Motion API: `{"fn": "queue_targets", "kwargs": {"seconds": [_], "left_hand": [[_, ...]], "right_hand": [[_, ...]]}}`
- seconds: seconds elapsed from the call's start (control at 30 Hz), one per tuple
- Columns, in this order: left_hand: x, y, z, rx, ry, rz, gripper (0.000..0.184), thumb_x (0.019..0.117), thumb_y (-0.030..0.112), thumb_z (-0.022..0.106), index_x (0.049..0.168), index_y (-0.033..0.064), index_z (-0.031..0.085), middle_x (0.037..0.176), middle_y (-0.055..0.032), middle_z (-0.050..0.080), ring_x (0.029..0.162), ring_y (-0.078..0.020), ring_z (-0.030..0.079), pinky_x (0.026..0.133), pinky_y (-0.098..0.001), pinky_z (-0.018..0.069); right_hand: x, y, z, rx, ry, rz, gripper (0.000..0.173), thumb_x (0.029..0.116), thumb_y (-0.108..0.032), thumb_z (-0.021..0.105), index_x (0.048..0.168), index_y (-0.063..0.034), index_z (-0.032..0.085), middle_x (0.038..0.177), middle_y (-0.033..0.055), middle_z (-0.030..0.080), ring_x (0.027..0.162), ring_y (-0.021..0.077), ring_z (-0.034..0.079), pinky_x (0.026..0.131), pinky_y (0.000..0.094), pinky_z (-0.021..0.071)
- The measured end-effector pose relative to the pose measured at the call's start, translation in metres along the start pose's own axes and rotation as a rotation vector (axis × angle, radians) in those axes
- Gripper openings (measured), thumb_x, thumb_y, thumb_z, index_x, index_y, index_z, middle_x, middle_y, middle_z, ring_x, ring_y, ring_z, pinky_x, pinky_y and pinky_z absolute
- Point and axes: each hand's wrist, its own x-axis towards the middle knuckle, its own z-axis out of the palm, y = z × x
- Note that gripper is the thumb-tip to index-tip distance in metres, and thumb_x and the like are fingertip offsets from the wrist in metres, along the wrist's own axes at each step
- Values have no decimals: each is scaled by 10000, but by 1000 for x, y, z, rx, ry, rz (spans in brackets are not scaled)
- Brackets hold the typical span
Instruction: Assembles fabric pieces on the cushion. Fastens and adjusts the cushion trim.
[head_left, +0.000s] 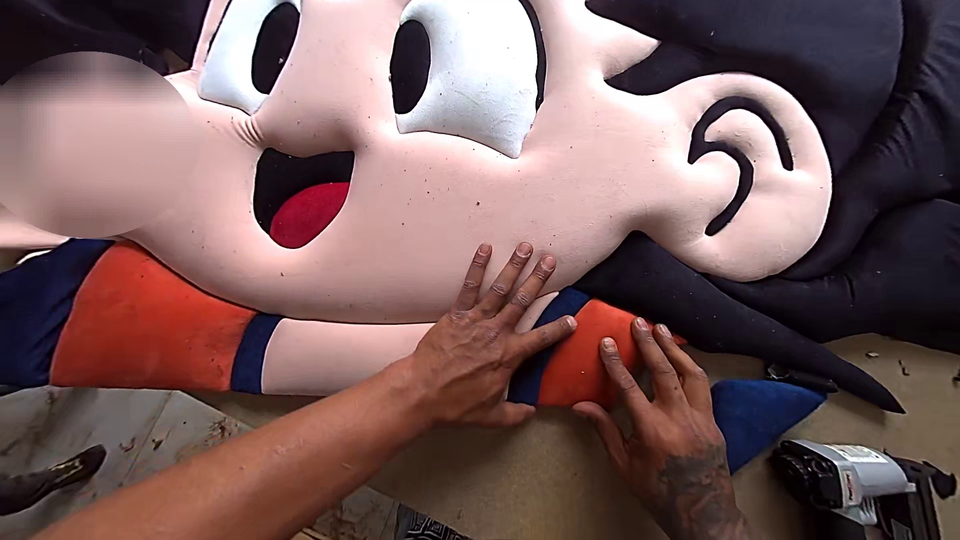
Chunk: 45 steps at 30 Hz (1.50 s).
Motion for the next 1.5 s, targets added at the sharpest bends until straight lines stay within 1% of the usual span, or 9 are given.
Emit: {"fn": "queue_targets", "kwargs": {"seconds": [0.1, 0.3, 0.5, 0.7, 1.03, 1.13, 1.23, 1.37, 1.5], "left_hand": [[4, 12, 5, 23, 22, -30, 1012, 696, 852, 616, 1579, 410, 394, 1730, -188, 2, 1585, -409, -93, 1208, -729, -91], [2, 9, 7, 24, 61, 61, 1015, 771, 797, 585, 1610, 265, 376, 1734, -91, 144, 1599, -373, -20, 1196, -770, -70], [1, 8, 13, 16, 103, 80, 1020, 790, 752, 586, 1599, 163, 389, 1713, -48, 245, 1602, -240, 126, 1219, -753, -43], [-1, 10, 17, -18, 137, 84, 869, 810, 723, 583, 1487, 182, 521, 1659, -73, 368, 1579, -262, 226, 1223, -752, 4], [-1, 9, 23, -50, 163, 92, 779, 882, 683, 514, 1444, 144, 529, 1652, -95, 377, 1573, -262, 248, 1235, -728, 25], [-2, 8, 23, -70, 159, 95, 788, 877, 669, 534, 1460, 140, 534, 1649, -96, 382, 1575, -261, 242, 1237, -729, 9], [-2, 6, 18, -77, 124, 123, 836, 850, 672, 566, 1482, 125, 525, 1683, -113, 307, 1587, -263, 198, 1231, -739, -19], [-1, 6, 13, -76, 92, 149, 917, 805, 706, 592, 1508, 123, 503, 1687, -141, 285, 1586, -285, 199, 1216, -756, -24], [-2, 7, 12, -86, 81, 146, 911, 783, 653, 632, 1509, 116, 514, 1681, -144, 299, 1581, -294, 212, 1211, -764, -28]], "right_hand": [[-1, 1, 1, -6, 3, -2, 692, 934, -682, 555, 1415, -194, 646, 1530, 213, 510, 1438, 430, 441, 1104, 534, 459], [-1, 3, 0, 12, 3, 14, 679, 938, -677, 558, 1409, -196, 650, 1528, 199, 517, 1441, 420, 440, 1101, 521, 465], [-1, 7, 3, 73, 45, 22, 723, 905, -679, 617, 1403, -156, 652, 1495, 223, 544, 1432, 413, 459, 1135, 514, 452], [-2, 9, -1, 128, 21, 44, 684, 891, -617, 670, 1397, -157, 654, 1493, 211, 550, 1442, 394, 450, 1164, 501, 425], [-1, 7, 1, 89, 12, 55, 688, 915, -630, 633, 1404, -146, 645, 1487, 207, 557, 1431, 379, 467, 1163, 474, 428], [-1, 3, 4, 68, 13, 63, 678, 928, -625, 612, 1414, -153, 636, 1494, 205, 549, 1432, 385, 461, 1155, 487, 426], [-3, 0, 2, 49, -5, 65, 663, 936, -611, 613, 1422, -162, 627, 1532, 178, 519, 1449, 383, 439, 1131, 493, 444], [-4, 0, 2, 40, -4, 51, 665, 938, -584, 626, 1448, -158, 603, 1576, 161, 472, 1479, 377, 397, 1146, 500, 425], [-4, -1, 1, 37, 0, 48, 681, 926, -586, 638, 1454, -158, 598, 1587, 153, 459, 1488, 367, 385, 1154, 497, 414]]}}
